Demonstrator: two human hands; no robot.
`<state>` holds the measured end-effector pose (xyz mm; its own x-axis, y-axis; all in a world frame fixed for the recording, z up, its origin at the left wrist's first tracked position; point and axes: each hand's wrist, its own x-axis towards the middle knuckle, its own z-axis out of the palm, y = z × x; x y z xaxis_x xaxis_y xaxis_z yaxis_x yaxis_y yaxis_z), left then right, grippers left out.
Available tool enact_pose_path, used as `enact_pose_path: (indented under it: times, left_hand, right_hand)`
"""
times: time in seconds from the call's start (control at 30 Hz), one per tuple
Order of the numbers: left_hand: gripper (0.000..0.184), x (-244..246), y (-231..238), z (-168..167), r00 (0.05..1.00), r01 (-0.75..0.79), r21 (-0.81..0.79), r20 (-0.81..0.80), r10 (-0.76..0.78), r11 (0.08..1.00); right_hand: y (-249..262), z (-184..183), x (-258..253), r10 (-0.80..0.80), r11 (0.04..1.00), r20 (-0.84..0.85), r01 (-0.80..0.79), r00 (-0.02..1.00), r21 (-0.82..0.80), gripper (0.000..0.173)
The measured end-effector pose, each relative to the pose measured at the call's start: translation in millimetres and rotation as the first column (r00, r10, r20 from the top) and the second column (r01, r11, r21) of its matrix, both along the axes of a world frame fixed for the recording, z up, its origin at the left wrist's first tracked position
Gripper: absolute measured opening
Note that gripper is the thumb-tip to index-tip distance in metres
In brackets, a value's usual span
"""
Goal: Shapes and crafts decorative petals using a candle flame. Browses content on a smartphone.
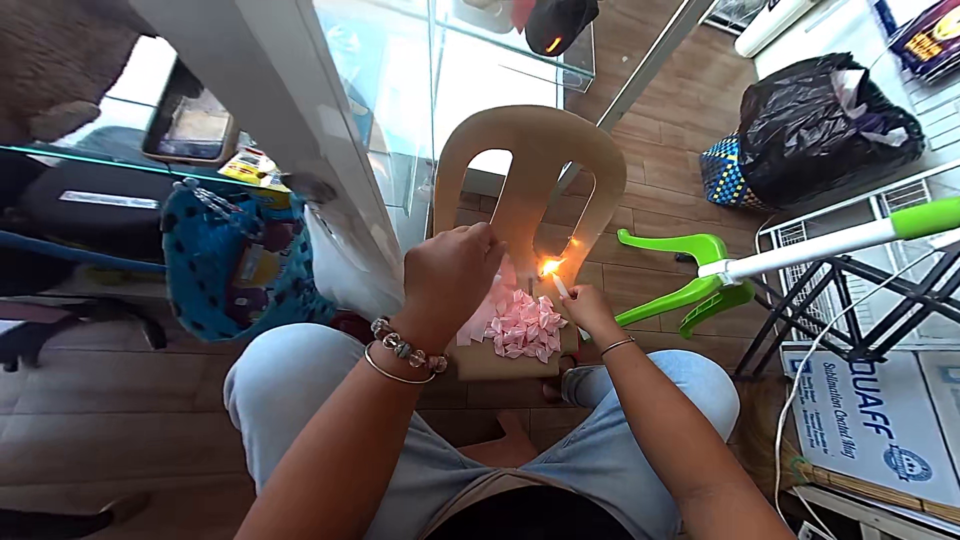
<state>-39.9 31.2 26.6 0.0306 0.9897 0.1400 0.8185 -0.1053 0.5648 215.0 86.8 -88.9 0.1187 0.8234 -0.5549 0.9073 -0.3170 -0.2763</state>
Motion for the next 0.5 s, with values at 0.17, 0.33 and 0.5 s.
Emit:
enact_pose_path:
  times: [0.17,0.33,0.5]
  left_hand:
    - [0.022,-0.3,-6.9,6.3,1.000,0.019,0.026,0.014,-0.020,0.999]
    - [0.020,-0.5,-6.9,5.4,1.000,0.020,0.014,0.013,-0.020,1.000]
    - [0.021,-0.1,-1.1,1.5,1.000,-0.004,-0.015,0.002,0.004,1.000]
  right_hand:
    - [0.4,0.3,-1.4,-0.008,1.000,-0.003,0.008,1.000,0.003,0.028]
    - [1.3,1.4,1.0,-0.028,1.000,-0.056,0.028,0.998,-0.007,0.029]
    - [2.1,-0.9,5.1,-0.028,1.000,-0.071,0.027,0.997,-0.015,0.029]
